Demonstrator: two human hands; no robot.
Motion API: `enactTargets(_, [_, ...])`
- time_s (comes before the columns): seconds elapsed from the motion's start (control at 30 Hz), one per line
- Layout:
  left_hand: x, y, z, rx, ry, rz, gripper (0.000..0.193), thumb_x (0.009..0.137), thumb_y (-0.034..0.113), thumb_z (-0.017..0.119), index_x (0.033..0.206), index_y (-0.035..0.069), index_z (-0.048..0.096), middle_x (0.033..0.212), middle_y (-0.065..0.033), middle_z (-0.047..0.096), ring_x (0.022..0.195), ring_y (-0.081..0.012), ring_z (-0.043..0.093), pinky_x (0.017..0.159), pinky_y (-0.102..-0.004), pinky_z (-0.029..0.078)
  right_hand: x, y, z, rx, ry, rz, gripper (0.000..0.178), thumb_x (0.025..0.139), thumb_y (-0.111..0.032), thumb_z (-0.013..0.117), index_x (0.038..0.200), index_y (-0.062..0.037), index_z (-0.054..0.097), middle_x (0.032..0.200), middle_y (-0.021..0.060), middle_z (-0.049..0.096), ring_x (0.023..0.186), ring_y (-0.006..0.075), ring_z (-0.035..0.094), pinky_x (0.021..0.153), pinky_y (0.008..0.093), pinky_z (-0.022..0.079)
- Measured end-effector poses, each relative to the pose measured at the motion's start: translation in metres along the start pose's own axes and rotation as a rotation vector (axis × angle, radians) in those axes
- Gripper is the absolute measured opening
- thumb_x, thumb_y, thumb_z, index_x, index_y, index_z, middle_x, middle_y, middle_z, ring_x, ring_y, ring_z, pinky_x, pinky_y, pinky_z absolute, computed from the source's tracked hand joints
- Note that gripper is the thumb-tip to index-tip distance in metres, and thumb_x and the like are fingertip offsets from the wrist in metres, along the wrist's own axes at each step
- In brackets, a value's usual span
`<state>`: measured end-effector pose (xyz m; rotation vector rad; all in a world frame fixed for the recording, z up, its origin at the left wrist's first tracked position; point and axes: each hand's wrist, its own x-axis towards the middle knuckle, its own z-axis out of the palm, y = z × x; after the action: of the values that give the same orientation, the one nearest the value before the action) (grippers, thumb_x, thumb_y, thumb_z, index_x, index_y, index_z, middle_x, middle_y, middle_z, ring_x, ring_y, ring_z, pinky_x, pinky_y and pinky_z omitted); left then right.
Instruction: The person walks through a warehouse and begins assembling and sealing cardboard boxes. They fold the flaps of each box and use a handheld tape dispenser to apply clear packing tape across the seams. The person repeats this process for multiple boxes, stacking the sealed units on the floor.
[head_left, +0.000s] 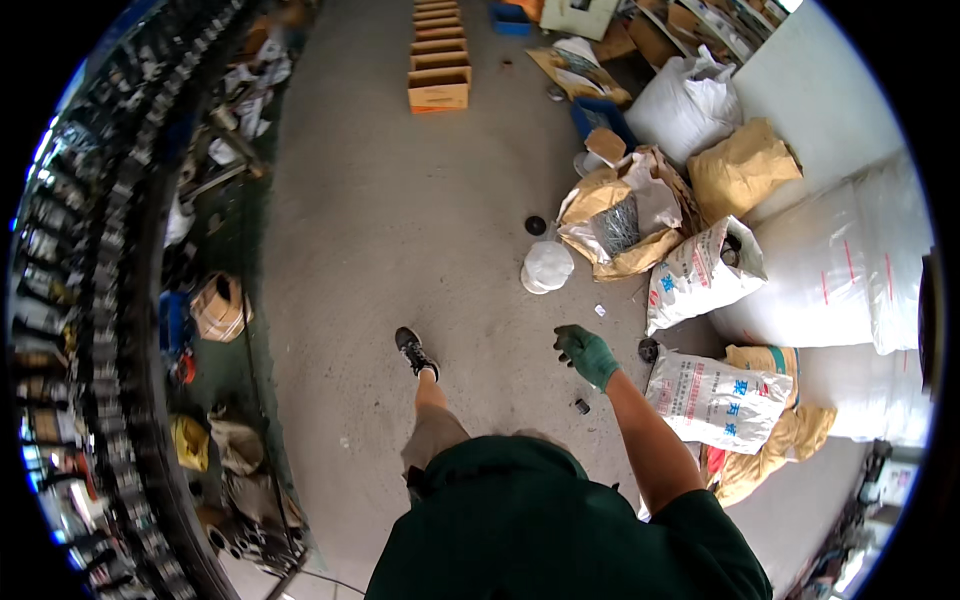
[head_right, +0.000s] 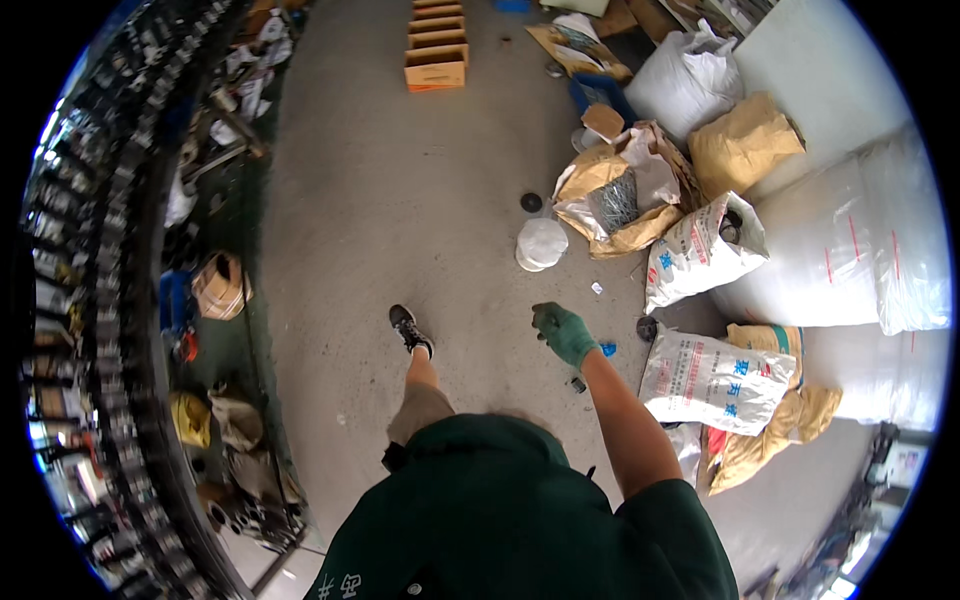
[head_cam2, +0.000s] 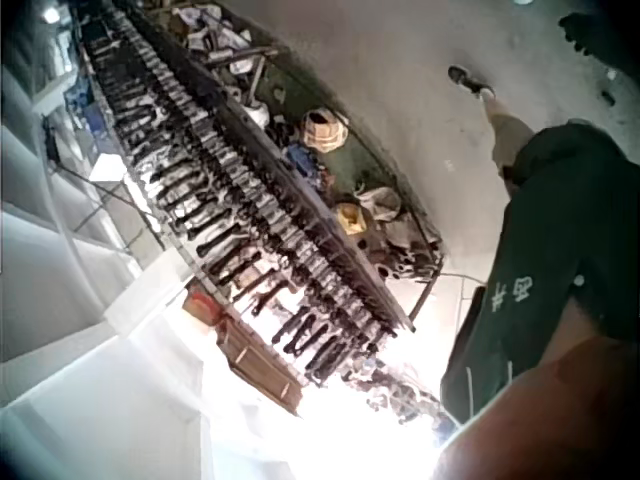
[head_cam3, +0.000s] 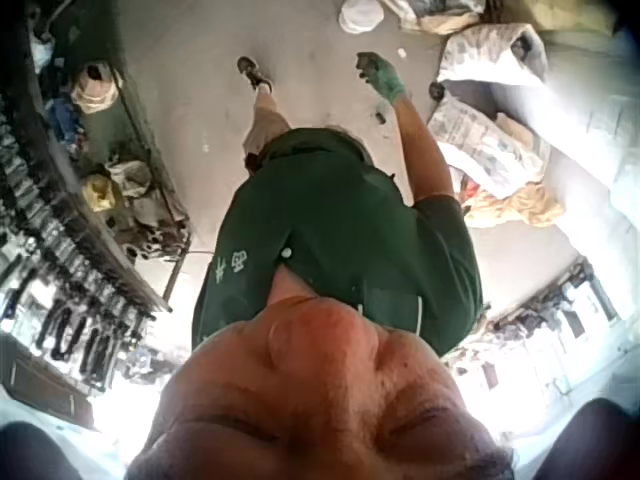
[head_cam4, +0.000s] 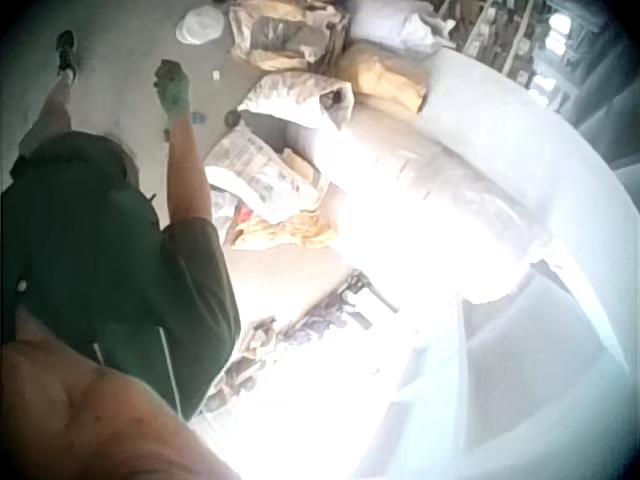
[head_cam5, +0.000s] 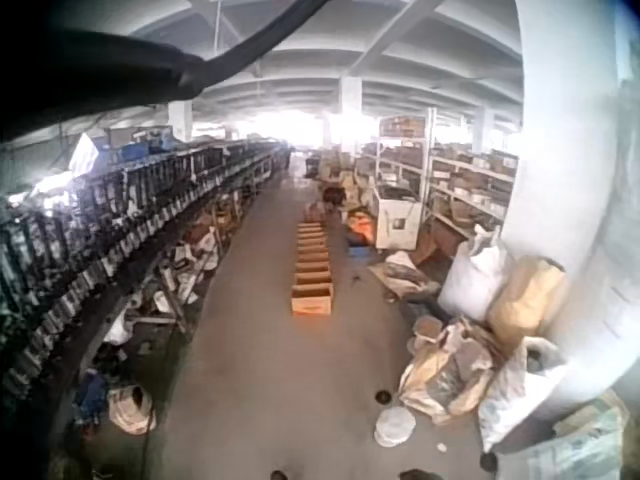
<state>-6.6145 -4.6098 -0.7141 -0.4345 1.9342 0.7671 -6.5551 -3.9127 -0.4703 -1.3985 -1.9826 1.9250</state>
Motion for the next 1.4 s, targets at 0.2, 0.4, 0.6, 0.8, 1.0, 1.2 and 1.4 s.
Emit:
enactTargets(0.2, [0.150, 0.342, -0.096, -0.588, -0.074, -0.147, 0.040, 0.102, 0.055, 0.044, 0.088, 0.021, 0.059, 0.064, -0.0013, 0.055, 0.052, -0.0195, 0.051, 0.053, -0.0385, 0.047, 0.073, 0.094, 0.007, -0.156, 0.151, 0.474, 0.038, 0.094, -0.036, 0.061, 0.110, -0.0025, 0.066, 0.087, 0.0095, 0.069, 0.070, 0.0193, 0.067, 0.064, 0.0348, 0.054])
enactTargets(0.4, [0.206, 0.708, -0.249, -0.467, -0.210, 0.271, 0.047, 0.102, 0.052, 0.044, 0.126, 0.014, 0.058, 0.107, -0.0115, 0.069, 0.086, -0.0310, 0.069, 0.074, -0.0447, 0.057, 0.054, 0.076, 0.027, -0.031, 0.078, 0.848, 0.031, 0.096, -0.034, 0.057, 0.113, -0.0079, 0.064, 0.095, 0.0095, 0.067, 0.075, 0.0237, 0.067, 0.062, 0.0389, 0.055])
enactTargets(0.6, [0.250, 0.822, -0.243, -0.357, -0.167, 0.393, 0.051, 0.103, 0.050, 0.042, 0.132, 0.010, 0.055, 0.111, -0.0138, 0.068, 0.086, -0.0315, 0.068, 0.075, -0.0446, 0.058, 0.186, 0.008, -0.006, -0.030, 0.146, 0.779, 0.032, 0.097, -0.031, 0.055, 0.116, -0.0078, 0.064, 0.096, 0.0086, 0.069, 0.071, 0.0215, 0.067, 0.062, 0.0349, 0.054])
enactTargets(0.8, [0.222, 0.861, -0.145, 0.111, -0.140, -0.092, 0.062, 0.102, 0.057, 0.040, 0.127, 0.002, 0.056, 0.111, -0.0154, 0.069, 0.089, -0.0313, 0.069, 0.077, -0.0479, 0.057, 0.281, -0.172, -0.023, 0.139, 0.280, 0.489, 0.036, 0.097, -0.032, 0.056, 0.123, -0.0068, 0.063, 0.094, 0.0082, 0.070, 0.078, 0.0168, 0.068, 0.068, 0.0308, 0.054])
enactTargets(1.0, [0.326, 0.930, -0.105, 0.144, -0.307, -0.026, 0.052, 0.103, 0.052, 0.043, 0.122, 0.006, 0.058, 0.109, -0.0118, 0.069, 0.089, -0.0259, 0.068, 0.076, -0.0393, 0.056, 0.266, -0.188, -0.027, 0.062, 0.467, 0.523, 0.034, 0.099, -0.028, 0.059, 0.126, -0.0068, 0.060, 0.097, 0.0046, 0.068, 0.076, 0.0131, 0.063, 0.065, 0.0272, 0.051])
enactTargets(1.2, [0.339, 1.030, -0.115, 0.051, -0.237, 0.124, 0.058, 0.102, 0.055, 0.042, 0.133, 0.007, 0.053, 0.116, -0.0150, 0.067, 0.096, -0.0304, 0.067, 0.083, -0.0470, 0.054, 0.266, -0.180, -0.023, 0.161, 0.541, 0.636, 0.032, 0.096, -0.025, 0.059, 0.117, -0.0018, 0.065, 0.097, 0.0117, 0.071, 0.082, 0.0197, 0.069, 0.072, 0.0316, 0.057])
enactTargets(1.4, [0.353, 1.019, -0.122, 0.010, -0.115, 0.063, 0.052, 0.099, 0.056, 0.047, 0.122, 0.011, 0.058, 0.106, -0.0117, 0.068, 0.085, -0.0277, 0.066, 0.073, -0.0461, 0.053, 0.310, -0.188, -0.063, 0.116, 0.560, 0.613, 0.029, 0.098, -0.025, 0.057, 0.117, -0.0047, 0.065, 0.092, 0.0062, 0.069, 0.070, 0.0160, 0.065, 0.063, 0.0298, 0.052])
